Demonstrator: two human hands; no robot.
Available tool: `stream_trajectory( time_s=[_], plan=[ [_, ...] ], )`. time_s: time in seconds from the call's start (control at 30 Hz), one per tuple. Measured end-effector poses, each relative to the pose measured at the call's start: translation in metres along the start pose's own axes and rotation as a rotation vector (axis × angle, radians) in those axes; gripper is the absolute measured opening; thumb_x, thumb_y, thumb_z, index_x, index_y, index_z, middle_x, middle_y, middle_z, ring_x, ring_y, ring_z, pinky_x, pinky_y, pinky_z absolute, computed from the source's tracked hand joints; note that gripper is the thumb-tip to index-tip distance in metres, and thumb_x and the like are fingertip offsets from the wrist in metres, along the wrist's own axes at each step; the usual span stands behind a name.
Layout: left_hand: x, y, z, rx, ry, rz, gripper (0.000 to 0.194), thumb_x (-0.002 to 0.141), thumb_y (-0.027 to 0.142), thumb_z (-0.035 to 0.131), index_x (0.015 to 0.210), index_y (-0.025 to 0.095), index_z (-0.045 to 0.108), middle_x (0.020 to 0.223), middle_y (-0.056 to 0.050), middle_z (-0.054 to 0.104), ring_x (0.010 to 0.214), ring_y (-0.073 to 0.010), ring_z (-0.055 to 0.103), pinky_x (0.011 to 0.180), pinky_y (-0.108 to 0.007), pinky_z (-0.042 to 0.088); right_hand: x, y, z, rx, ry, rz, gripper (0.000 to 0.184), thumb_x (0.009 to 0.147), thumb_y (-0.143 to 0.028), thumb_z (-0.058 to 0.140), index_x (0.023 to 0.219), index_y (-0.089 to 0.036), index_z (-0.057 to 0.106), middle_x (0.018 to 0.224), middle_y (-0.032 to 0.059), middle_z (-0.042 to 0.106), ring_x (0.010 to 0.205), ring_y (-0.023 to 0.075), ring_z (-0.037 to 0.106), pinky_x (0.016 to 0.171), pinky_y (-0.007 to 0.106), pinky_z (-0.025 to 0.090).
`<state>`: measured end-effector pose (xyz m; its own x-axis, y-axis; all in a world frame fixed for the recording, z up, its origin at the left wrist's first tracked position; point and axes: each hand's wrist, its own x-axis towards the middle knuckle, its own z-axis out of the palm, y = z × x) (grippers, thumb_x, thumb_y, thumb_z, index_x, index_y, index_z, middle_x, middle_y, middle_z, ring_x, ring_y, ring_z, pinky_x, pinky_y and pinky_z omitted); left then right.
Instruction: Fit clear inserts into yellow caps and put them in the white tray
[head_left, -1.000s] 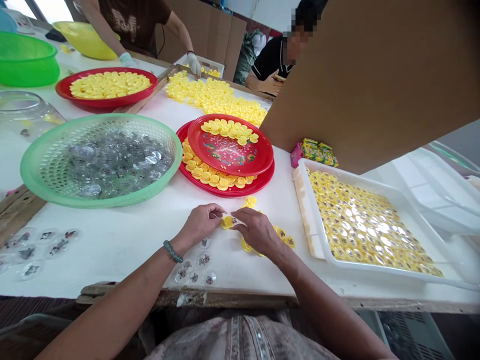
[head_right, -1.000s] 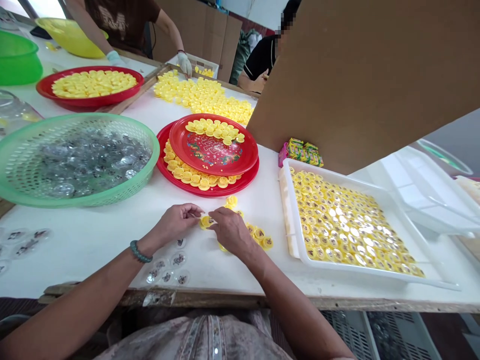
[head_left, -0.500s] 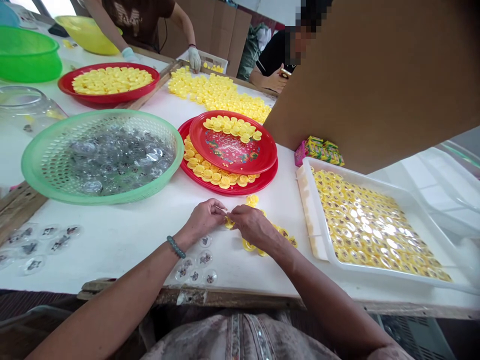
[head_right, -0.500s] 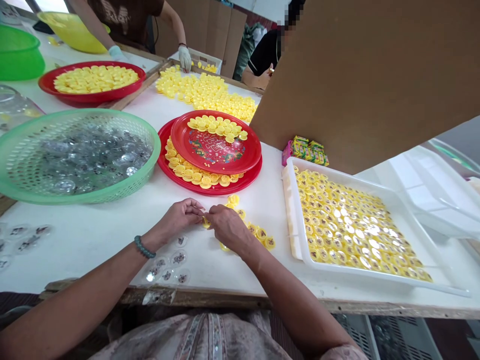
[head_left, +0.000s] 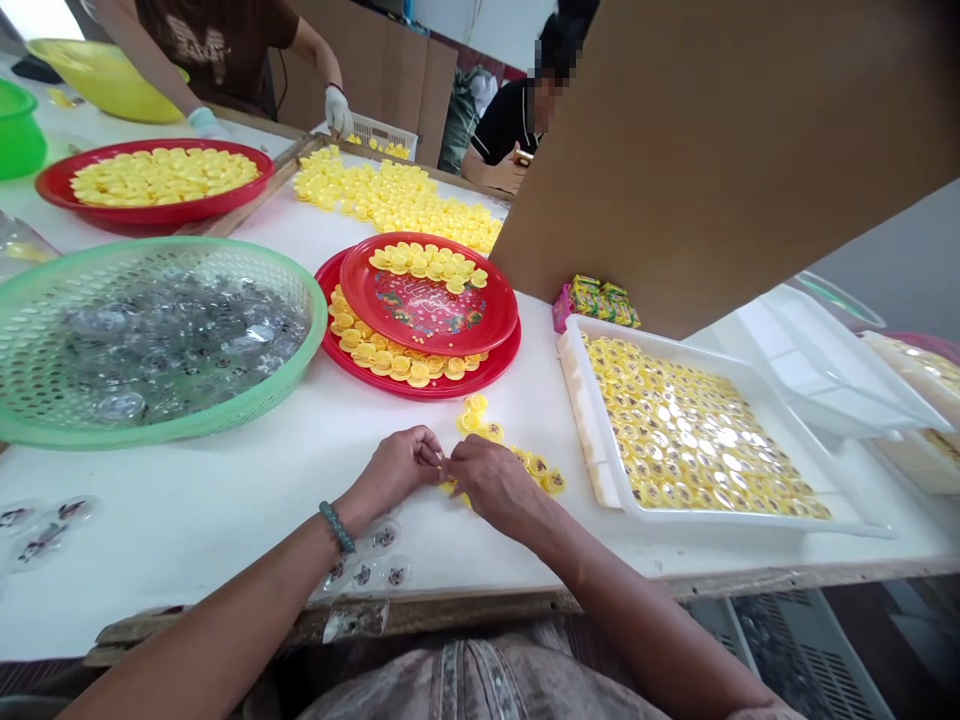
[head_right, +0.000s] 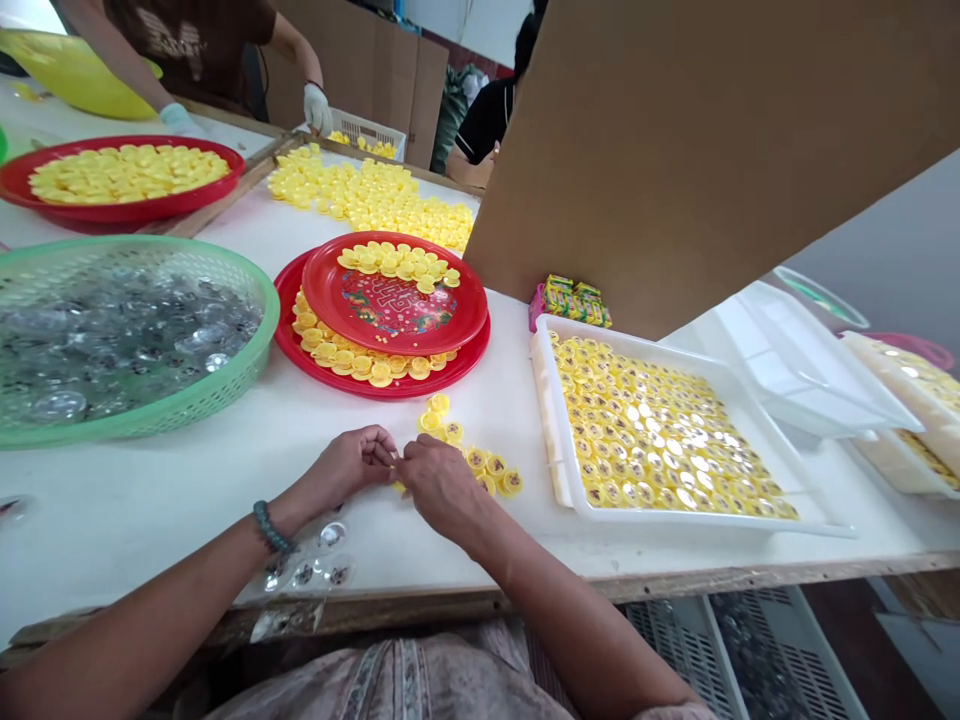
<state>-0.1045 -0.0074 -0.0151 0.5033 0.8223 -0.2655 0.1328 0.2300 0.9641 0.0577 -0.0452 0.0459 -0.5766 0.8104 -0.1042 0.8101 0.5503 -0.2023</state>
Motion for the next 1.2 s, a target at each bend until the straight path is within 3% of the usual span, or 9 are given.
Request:
stream_trajectory(
  time_s=[0.13,0.27,0.33,0.43,0.63,0.77,0.97,1.07,1.2],
  plan=[
    [-0.003,-0.003,0.009,0.037,-0.051,0.034,0.030,0.059,0.026,0.074,0.081,0.017,0.056,0.073,-0.002,0.064,0.068,-0.0157,0.061,0.061,-0.026,0.047,-0.017,0.011,-0.002,0.153,0.122,0.012,0.009,0.082,-0.020,0.060,0.088,-0.018,0.067,0.095,0.0076,0.065,0.092,0.0178,0.058,0.077,0.027,0.045],
    [-0.003,0.004,0.004,0.072,-0.020,0.059,0.032,0.062,0.032,0.073,0.084,0.017,0.056,0.076,-0.003,0.065,0.068,-0.0156,0.060,0.060,-0.025,0.047,-0.010,0.043,-0.006,0.108,0.319,0.296,0.024,0.089,-0.018,0.045,0.106,-0.016,0.061,0.106,0.0101,0.064,0.098,0.0194,0.058,0.082,0.030,0.046],
    [-0.002,0.009,-0.002,0.143,0.065,0.096,0.030,0.063,0.033,0.072,0.085,0.017,0.058,0.080,-0.003,0.066,0.067,-0.0146,0.059,0.060,-0.025,0.047,0.000,0.058,-0.006,0.009,0.290,0.420,0.026,0.090,-0.017,0.041,0.107,-0.015,0.061,0.105,0.0115,0.064,0.097,0.0214,0.059,0.080,0.031,0.046],
    [-0.003,0.017,-0.010,0.307,0.186,0.139,0.027,0.067,0.030,0.068,0.091,0.018,0.060,0.090,-0.003,0.066,0.065,-0.0131,0.059,0.061,-0.025,0.047,0.014,0.065,-0.004,-0.053,0.166,0.428,0.029,0.086,-0.010,0.042,0.107,-0.015,0.061,0.102,0.0110,0.066,0.096,0.0215,0.059,0.078,0.028,0.045],
    [-0.005,0.029,-0.023,0.525,0.341,0.176,0.031,0.070,0.018,0.060,0.101,0.018,0.060,0.090,-0.003,0.067,0.066,-0.0140,0.061,0.064,-0.025,0.048,0.030,0.029,0.008,0.048,0.150,0.273,0.036,0.080,-0.001,0.040,0.104,-0.016,0.061,0.099,0.0073,0.067,0.092,0.0192,0.061,0.076,0.025,0.045],
    [-0.007,0.029,-0.029,0.572,0.323,0.213,0.029,0.070,0.016,0.057,0.098,0.018,0.061,0.093,-0.003,0.067,0.068,-0.0141,0.062,0.063,-0.024,0.048,0.036,0.005,0.011,0.221,0.181,0.161,0.042,0.080,-0.001,0.042,0.117,-0.015,0.056,0.114,0.0089,0.062,0.098,0.0182,0.060,0.081,0.027,0.047],
    [-0.012,0.028,-0.031,0.662,0.340,0.246,0.030,0.072,0.017,0.055,0.101,0.017,0.061,0.099,-0.004,0.065,0.063,-0.0125,0.059,0.062,-0.025,0.049,0.010,0.001,0.003,0.294,0.354,0.165,0.028,0.086,-0.015,0.049,0.113,-0.017,0.057,0.112,0.0104,0.062,0.104,0.0206,0.056,0.089,0.035,0.047],
    [-0.014,0.029,-0.030,0.735,0.349,0.384,0.032,0.074,0.021,0.057,0.106,0.017,0.060,0.105,-0.005,0.062,0.072,-0.0145,0.059,0.071,-0.029,0.049,-0.012,-0.006,0.002,0.245,0.355,0.175,0.022,0.084,-0.025,0.057,0.105,-0.018,0.058,0.106,0.0098,0.062,0.100,0.0226,0.055,0.085,0.038,0.047],
    [-0.015,0.027,-0.020,0.923,0.200,0.645,0.038,0.074,0.025,0.064,0.111,0.020,0.061,0.119,-0.008,0.057,0.107,-0.0255,0.046,0.093,-0.042,0.037,-0.029,-0.020,0.014,0.141,0.304,0.128,0.015,0.081,-0.022,0.061,0.096,-0.017,0.058,0.101,0.0092,0.060,0.095,0.0230,0.053,0.082,0.038,0.045]
  ],
)
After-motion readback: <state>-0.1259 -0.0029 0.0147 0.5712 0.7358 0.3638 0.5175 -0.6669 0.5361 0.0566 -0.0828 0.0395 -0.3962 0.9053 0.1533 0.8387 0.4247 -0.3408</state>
